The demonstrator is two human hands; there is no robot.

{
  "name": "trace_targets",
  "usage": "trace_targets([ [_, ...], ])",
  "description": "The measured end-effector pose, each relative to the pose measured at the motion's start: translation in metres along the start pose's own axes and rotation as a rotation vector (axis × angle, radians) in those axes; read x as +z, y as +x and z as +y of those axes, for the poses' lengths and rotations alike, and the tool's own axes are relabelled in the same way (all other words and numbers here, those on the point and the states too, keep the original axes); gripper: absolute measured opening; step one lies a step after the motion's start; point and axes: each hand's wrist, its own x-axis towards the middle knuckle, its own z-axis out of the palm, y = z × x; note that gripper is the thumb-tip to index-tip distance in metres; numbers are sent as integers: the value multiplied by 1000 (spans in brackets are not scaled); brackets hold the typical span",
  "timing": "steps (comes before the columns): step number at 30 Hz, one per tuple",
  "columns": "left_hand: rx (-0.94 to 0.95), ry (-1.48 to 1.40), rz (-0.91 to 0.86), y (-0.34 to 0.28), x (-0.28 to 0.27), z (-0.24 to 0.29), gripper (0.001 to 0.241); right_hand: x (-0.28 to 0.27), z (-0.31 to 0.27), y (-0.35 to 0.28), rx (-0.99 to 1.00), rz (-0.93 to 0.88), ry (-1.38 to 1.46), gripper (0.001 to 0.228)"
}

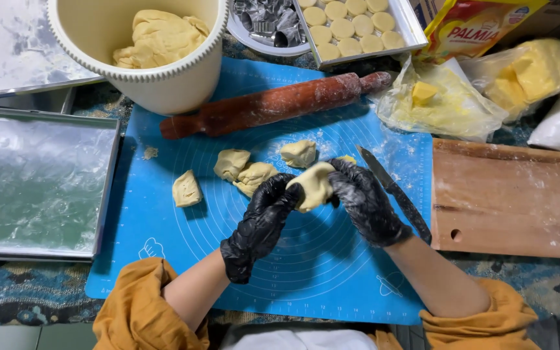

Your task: Cutting small portions of dough with a knife and shaping them into balls on a silicone pastry mat.

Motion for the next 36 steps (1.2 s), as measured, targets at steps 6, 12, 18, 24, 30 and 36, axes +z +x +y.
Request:
trace_targets([
  [6, -162, -55, 108, -25, 37, 86, 41, -96, 47, -22, 9, 171, -952, 50],
  [12, -26, -58, 49, 0, 11, 42, 34, -106, 128, -27, 100, 32, -982, 38],
  [18, 155, 288, -105, 17, -25, 9, 17, -105, 136, -29, -143, 105, -1136, 35],
  [24, 214, 41, 116, 23, -25, -23, 12, -104, 139, -33, -429, 202, -1303, 36],
  [30, 211, -99, 140, 29, -40, -22, 6, -102, 138, -39, -707, 316, -1452, 40],
  [36, 306, 115, -135, 8, -17, 32, 35, -102, 126, -39, -991, 387, -1605, 42],
])
